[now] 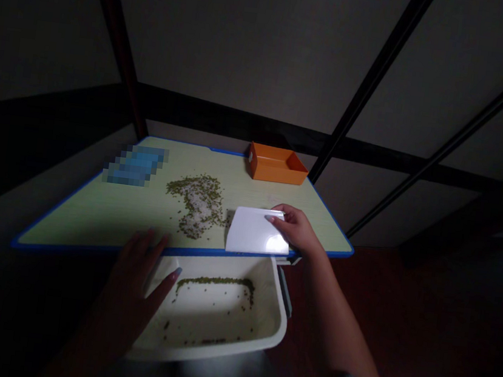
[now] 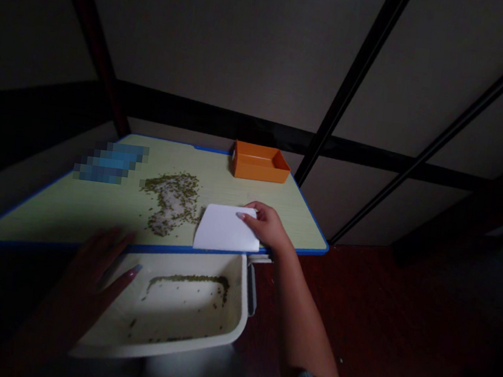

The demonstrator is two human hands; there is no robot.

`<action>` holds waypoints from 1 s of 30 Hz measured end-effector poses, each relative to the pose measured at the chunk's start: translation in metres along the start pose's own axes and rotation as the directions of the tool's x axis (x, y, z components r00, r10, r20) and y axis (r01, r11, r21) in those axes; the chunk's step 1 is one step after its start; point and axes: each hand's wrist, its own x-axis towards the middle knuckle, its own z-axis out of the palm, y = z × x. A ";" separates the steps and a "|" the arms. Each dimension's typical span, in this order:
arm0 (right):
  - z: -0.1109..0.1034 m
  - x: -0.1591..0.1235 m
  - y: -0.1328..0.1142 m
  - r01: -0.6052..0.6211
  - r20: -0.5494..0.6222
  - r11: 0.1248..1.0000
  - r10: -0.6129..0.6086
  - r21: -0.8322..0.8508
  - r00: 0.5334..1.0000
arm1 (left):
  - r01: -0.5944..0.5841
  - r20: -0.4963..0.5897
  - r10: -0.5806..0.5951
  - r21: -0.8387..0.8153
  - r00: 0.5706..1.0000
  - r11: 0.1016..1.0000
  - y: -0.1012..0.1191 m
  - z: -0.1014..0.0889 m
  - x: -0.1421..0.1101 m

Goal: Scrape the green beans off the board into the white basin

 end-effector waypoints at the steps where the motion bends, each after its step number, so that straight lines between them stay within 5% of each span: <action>1: 0.000 0.000 -0.001 0.002 0.011 1.000 -0.002 -0.002 1.000 | 0.002 0.003 -0.002 0.002 1.000 1.000 0.000 0.000 0.000; 5: 0.001 -0.001 -0.001 -0.007 -0.026 1.000 0.008 0.023 1.000 | -0.011 -0.016 0.011 0.003 1.000 1.000 0.000 0.000 0.000; 8: -0.002 0.000 0.002 0.032 -0.198 0.998 -0.021 0.055 0.980 | -0.017 -0.024 0.017 0.006 1.000 1.000 0.000 0.000 0.000; 12: -0.009 0.004 0.008 0.077 -0.513 0.996 -0.086 -0.039 0.854 | -0.025 -0.029 0.025 0.005 0.999 1.000 -0.001 0.000 0.000; 14: -0.011 0.006 0.010 0.035 -0.578 0.993 -0.093 -0.110 0.810 | -0.030 -0.024 0.031 0.006 0.999 1.000 -0.002 0.000 0.000; 20: -0.010 0.009 0.015 0.022 -0.481 0.966 -0.147 -0.256 0.864 | -0.035 -0.026 0.035 0.024 0.999 0.999 -0.003 0.001 0.000; 30: -0.002 0.006 0.007 0.040 -0.291 0.982 -0.093 -0.183 0.952 | -0.044 -0.027 0.045 0.029 0.999 0.999 -0.003 0.002 -0.001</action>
